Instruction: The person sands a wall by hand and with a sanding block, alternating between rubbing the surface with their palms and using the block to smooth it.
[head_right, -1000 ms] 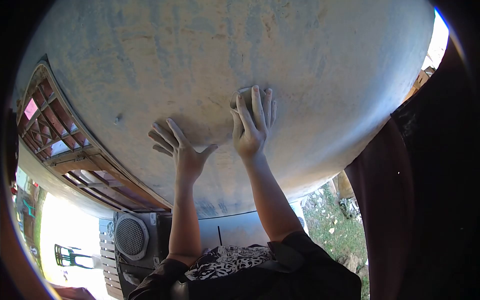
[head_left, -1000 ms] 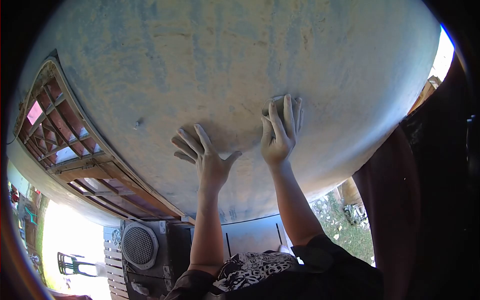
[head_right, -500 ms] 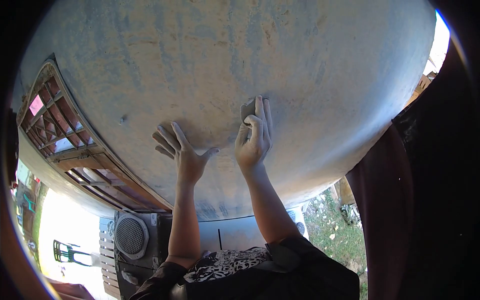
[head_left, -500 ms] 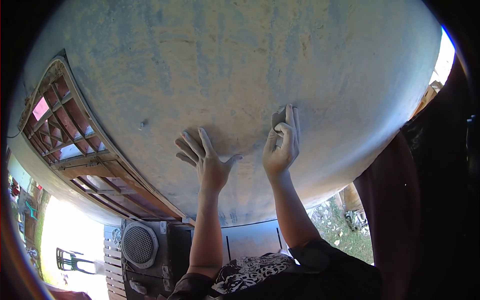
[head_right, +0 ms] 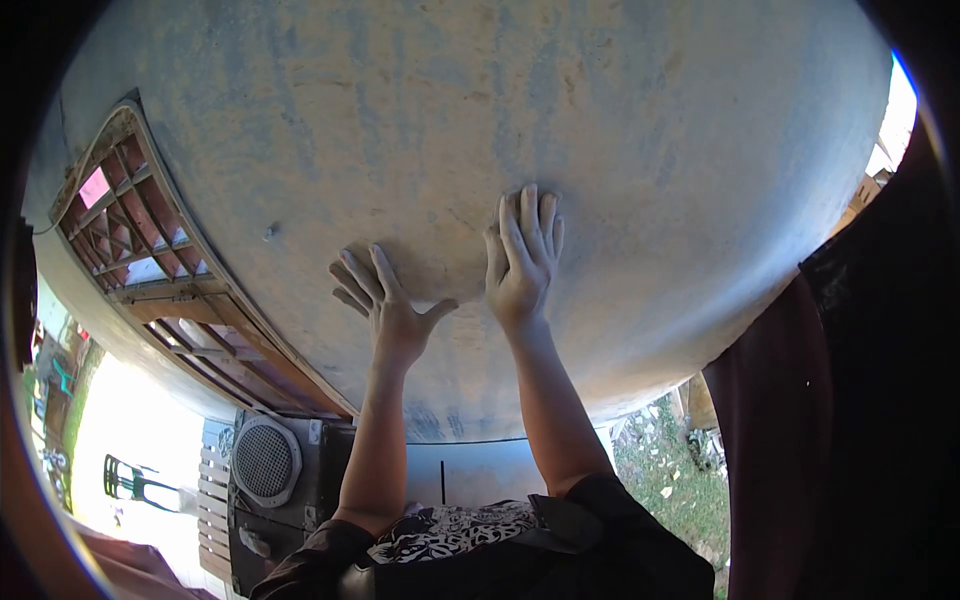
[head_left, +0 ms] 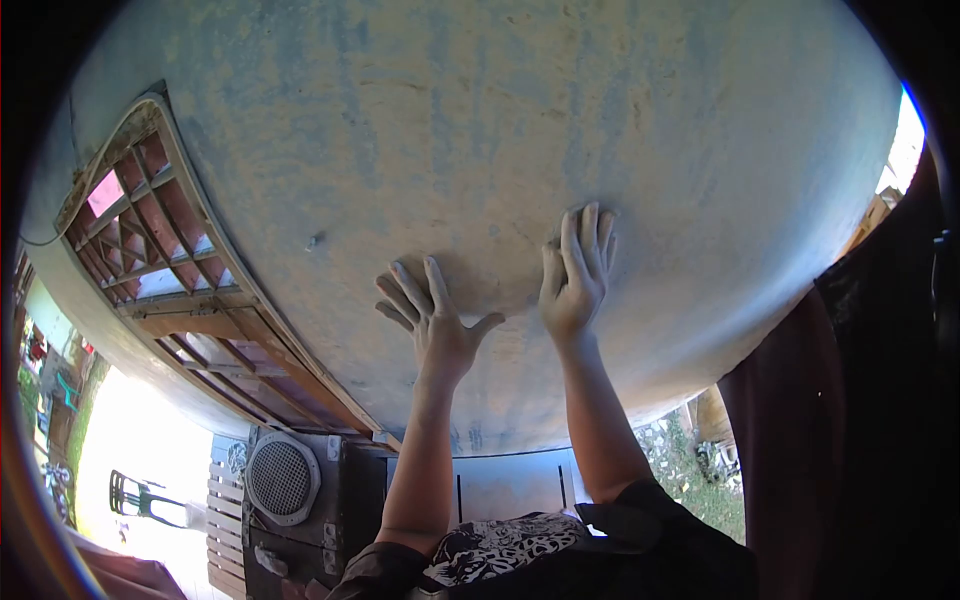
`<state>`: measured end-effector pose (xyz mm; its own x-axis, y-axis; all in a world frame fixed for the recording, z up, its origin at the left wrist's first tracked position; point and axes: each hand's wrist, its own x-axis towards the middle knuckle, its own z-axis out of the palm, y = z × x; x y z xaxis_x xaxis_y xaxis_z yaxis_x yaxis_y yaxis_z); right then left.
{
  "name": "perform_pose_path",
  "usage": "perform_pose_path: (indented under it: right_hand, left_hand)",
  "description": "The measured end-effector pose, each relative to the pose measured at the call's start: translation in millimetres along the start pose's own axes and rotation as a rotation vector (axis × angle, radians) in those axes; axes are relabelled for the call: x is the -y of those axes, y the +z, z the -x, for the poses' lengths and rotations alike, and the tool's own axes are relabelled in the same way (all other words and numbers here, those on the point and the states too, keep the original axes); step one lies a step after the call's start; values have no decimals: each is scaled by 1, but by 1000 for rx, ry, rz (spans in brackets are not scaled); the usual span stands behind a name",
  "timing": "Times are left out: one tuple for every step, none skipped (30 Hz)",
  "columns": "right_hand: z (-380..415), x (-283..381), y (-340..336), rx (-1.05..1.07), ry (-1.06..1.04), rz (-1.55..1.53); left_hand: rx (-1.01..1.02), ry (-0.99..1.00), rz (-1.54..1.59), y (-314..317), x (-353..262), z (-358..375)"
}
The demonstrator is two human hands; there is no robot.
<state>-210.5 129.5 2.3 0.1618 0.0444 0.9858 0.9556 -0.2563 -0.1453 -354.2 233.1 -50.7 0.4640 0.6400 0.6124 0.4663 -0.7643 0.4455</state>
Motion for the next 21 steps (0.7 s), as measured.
perform_pose_path:
  right_hand:
    - [-12,3,1,10,2,-15]
    - [-24,5,2,-6,-25,-37]
    - [-28,4,2,-28,-52,-53]
    - [-24,2,0,-28,-49,-51]
    - [-14,-2,0,-10,-54,-56]
    - [-3,-6,-1,9,-63,-62]
    - [21,-16,0,8,-65,-61]
    - [53,-29,3,16,-78,-36]
    - [71,-36,5,25,-91,-12]
    - [71,-36,5,23,-98,-16]
    - [71,-37,6,6,-100,-1]
    - [70,-38,6,-10,-100,14]
    - [54,-29,2,-6,-100,11]
    - [33,-24,1,-8,-116,1]
    - [13,-17,-1,-9,-131,-10]
    - [0,-13,-1,-2,-128,-11]
    - [-10,-9,-1,-4,-136,-18]
    - [-14,-8,-2,-9,-147,-26]
    - [-11,-9,-4,-9,-149,-29]
    - [-5,-10,-9,22,-152,-38]
    - [1,-11,-13,51,-155,-47]
  left_hand:
    - [-4,0,7,1,-1,1]
    - [-4,6,16,2,-2,3]
    - [2,4,12,1,-2,4]
    - [-7,7,12,-1,-3,4]
    - [-18,11,14,-2,-5,3]
    - [-18,11,17,-1,-5,4]
    - [-36,11,52,1,-5,6]
    - [-56,12,87,2,-5,7]
    - [-61,12,88,3,-4,10]
    - [-64,13,89,6,-3,12]
    - [-67,9,91,8,-4,14]
    - [-73,3,92,9,-5,14]
    - [-69,-7,104,9,-6,16]
    - [-63,-15,115,9,-7,18]
    - [-60,-20,114,9,-9,19]
    - [-51,-29,110,9,-11,19]
    - [-42,-40,106,9,-13,20]
    - [-40,-45,105,8,-15,21]
    - [-34,-55,123,8,-18,21]
    - [-31,-64,141,7,-20,20]
    - [-37,-64,140,8,-21,20]
